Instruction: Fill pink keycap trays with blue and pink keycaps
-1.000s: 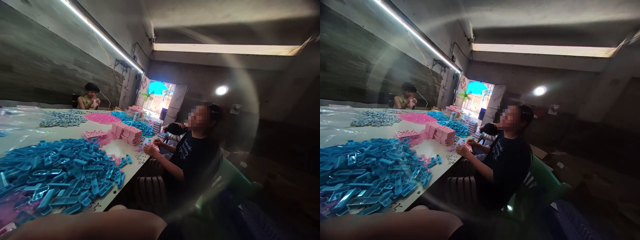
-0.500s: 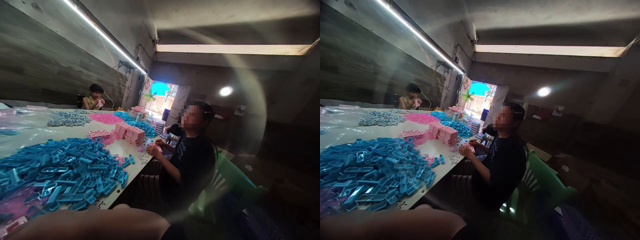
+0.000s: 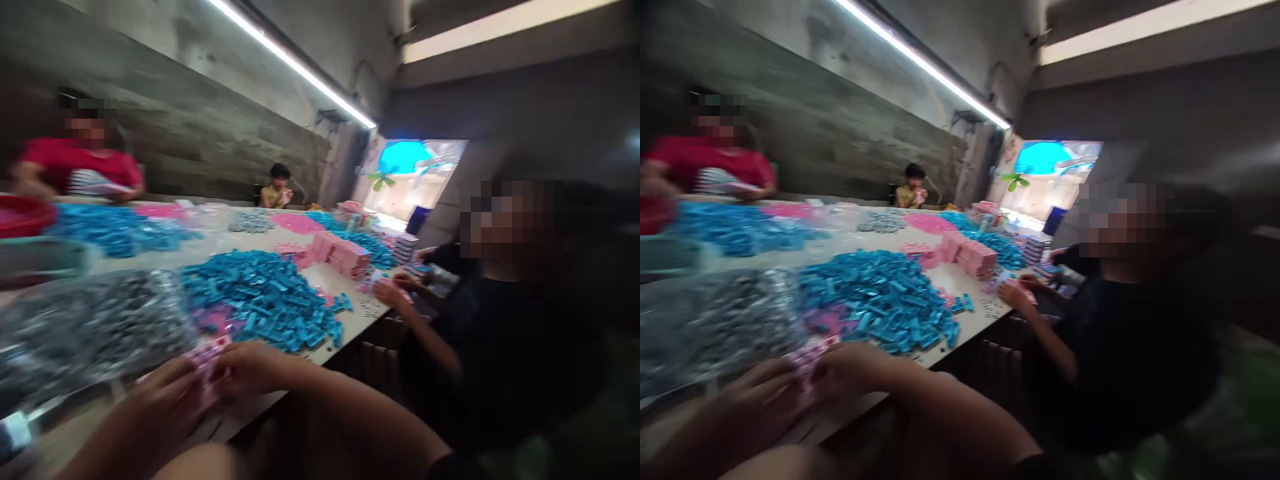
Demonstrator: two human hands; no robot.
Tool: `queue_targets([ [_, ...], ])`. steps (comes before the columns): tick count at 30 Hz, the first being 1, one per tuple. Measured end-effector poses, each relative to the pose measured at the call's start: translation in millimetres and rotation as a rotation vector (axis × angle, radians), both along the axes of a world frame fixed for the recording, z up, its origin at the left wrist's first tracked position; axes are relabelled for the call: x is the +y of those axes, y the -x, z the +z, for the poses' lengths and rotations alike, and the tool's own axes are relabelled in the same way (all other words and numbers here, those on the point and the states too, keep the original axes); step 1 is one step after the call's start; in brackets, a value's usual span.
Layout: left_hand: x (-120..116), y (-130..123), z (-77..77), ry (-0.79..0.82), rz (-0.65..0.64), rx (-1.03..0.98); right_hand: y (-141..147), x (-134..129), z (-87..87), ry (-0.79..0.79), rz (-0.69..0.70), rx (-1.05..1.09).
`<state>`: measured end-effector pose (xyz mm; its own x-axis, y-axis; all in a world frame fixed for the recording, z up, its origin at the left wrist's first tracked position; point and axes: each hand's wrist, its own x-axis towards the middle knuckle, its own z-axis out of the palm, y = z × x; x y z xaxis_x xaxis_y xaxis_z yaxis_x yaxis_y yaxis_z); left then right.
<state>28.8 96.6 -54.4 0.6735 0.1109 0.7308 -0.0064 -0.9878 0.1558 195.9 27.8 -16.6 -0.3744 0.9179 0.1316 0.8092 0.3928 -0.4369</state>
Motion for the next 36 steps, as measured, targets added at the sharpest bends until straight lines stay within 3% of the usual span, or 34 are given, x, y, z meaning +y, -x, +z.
queue_targets([
  [3, 4, 19, 2.3, 0.046, 0.093, 0.185, -2, 0, -5.6, -0.073, 0.010, 0.088],
  [8, 3, 15, 2.3, 0.162, 0.152, 0.166, -4, -6, 1.2, -0.061, 0.014, 0.122],
  [25, -3, 17, 12.9, 0.043, 0.277, 0.182, -4, -6, -2.1, -0.099, -0.014, 0.079],
  [31, -2, 19, 8.8, 0.132, 0.302, 0.168, -5, -5, -3.2, -0.114, -0.003, 0.077],
  [36, -2, 19, 7.9, 0.105, 0.296, 0.175, -6, -4, -5.3, -0.123, -0.002, 0.063],
])
